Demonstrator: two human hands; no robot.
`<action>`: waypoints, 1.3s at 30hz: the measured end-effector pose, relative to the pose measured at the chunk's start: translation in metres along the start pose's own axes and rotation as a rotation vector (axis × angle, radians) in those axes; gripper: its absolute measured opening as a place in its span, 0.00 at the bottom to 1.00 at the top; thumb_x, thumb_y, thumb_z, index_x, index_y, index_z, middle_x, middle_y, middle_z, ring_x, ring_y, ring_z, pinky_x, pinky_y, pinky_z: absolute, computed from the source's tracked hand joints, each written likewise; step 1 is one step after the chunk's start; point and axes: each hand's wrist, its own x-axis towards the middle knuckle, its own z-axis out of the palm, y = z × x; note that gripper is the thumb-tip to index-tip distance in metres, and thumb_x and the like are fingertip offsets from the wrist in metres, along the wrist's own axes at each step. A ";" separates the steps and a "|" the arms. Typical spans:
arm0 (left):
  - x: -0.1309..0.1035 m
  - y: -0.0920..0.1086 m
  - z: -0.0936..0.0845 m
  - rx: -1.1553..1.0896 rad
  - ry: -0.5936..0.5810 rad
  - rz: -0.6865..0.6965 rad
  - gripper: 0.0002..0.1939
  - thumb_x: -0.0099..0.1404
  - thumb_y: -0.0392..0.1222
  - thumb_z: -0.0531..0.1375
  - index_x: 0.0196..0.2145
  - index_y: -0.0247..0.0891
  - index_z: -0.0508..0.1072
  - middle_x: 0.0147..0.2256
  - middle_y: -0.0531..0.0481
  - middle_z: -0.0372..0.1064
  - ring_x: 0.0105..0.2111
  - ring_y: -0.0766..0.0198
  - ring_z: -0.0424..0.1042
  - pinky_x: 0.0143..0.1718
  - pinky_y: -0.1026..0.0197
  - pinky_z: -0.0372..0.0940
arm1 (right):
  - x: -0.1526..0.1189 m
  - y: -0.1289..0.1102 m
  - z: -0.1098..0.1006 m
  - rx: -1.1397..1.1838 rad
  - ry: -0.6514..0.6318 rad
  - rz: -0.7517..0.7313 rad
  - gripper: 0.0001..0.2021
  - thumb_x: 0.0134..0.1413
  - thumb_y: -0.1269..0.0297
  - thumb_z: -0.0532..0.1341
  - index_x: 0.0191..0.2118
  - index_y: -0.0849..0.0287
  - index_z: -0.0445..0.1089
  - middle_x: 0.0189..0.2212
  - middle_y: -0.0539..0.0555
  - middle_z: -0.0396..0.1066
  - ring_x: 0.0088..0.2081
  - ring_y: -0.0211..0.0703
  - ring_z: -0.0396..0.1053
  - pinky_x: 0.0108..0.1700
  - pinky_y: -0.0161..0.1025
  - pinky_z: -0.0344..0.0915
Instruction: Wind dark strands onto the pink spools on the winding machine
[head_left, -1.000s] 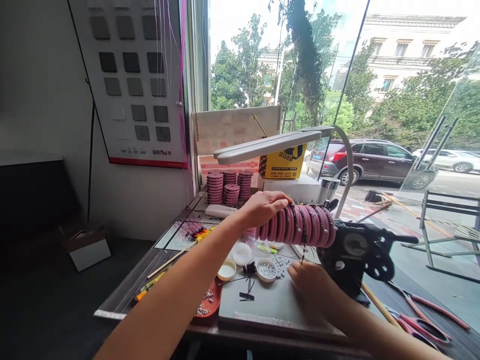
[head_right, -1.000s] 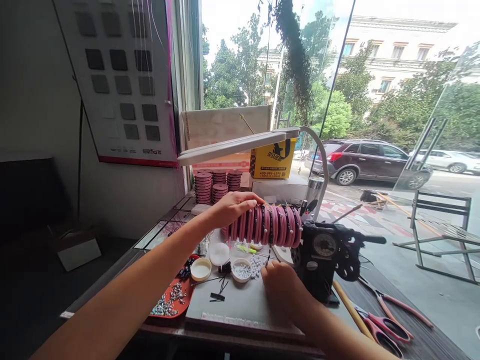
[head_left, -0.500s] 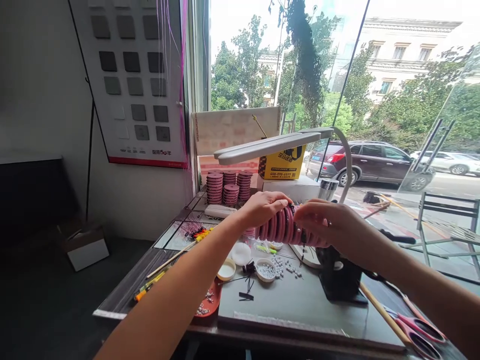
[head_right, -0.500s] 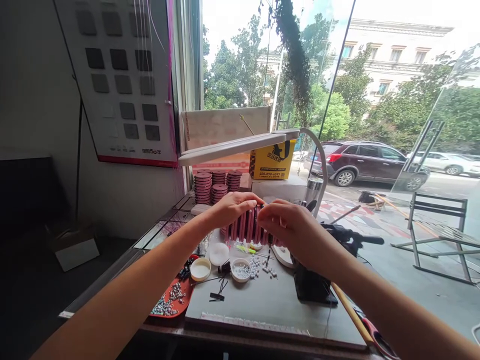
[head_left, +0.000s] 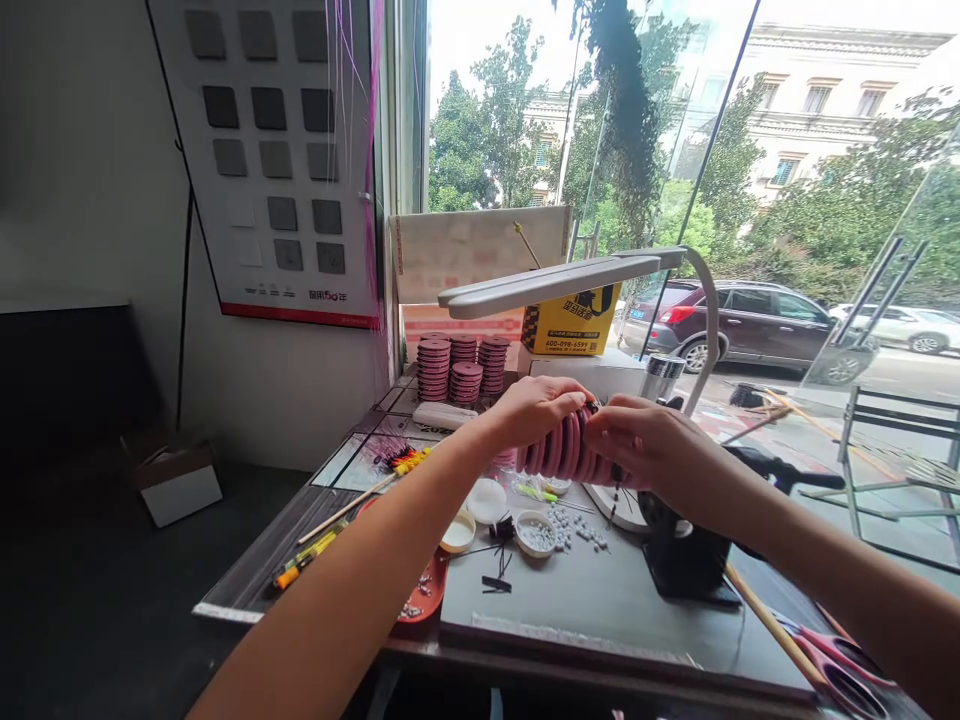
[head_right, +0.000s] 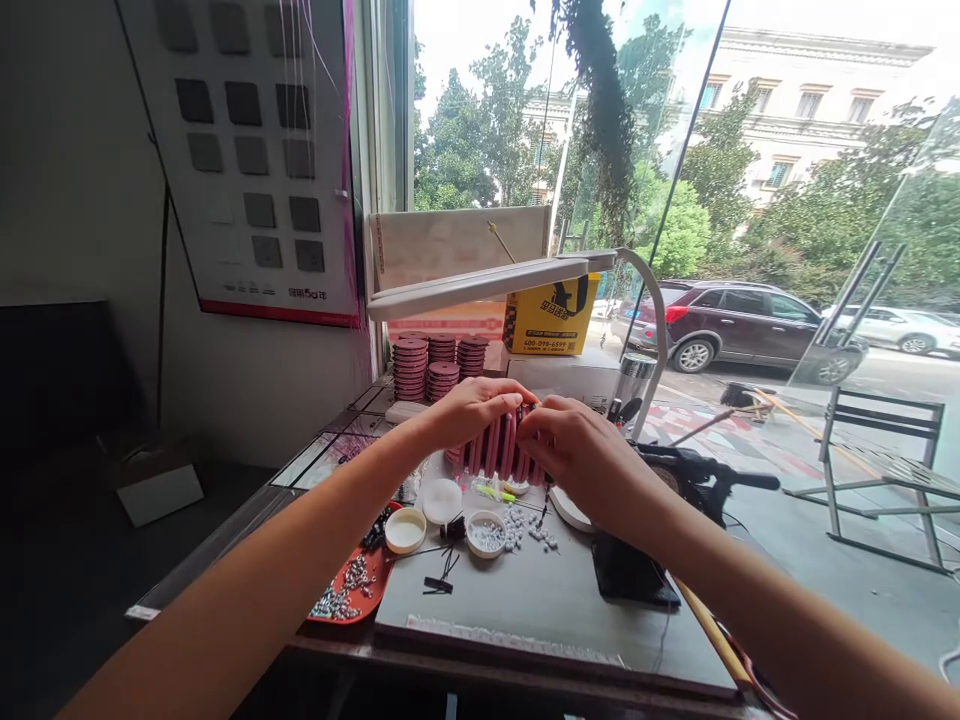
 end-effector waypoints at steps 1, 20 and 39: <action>0.000 0.000 0.000 0.001 0.000 -0.002 0.19 0.62 0.42 0.46 0.41 0.35 0.73 0.40 0.48 0.73 0.41 0.61 0.69 0.44 0.63 0.60 | 0.000 0.001 -0.001 0.016 -0.022 -0.003 0.10 0.56 0.63 0.52 0.27 0.57 0.66 0.26 0.49 0.60 0.29 0.39 0.61 0.33 0.37 0.57; 0.001 -0.002 0.001 -0.002 0.004 0.006 0.19 0.62 0.42 0.46 0.41 0.35 0.73 0.40 0.48 0.73 0.42 0.60 0.68 0.45 0.62 0.59 | 0.000 -0.001 -0.002 -0.028 -0.052 -0.028 0.11 0.55 0.66 0.51 0.23 0.58 0.62 0.25 0.49 0.59 0.29 0.39 0.59 0.32 0.37 0.55; -0.001 0.002 0.000 0.003 0.004 -0.026 0.18 0.62 0.42 0.47 0.41 0.36 0.73 0.41 0.49 0.73 0.42 0.61 0.68 0.45 0.62 0.59 | -0.068 0.011 0.061 -0.207 -0.198 0.087 0.09 0.56 0.72 0.52 0.33 0.57 0.70 0.30 0.52 0.73 0.31 0.41 0.71 0.32 0.34 0.62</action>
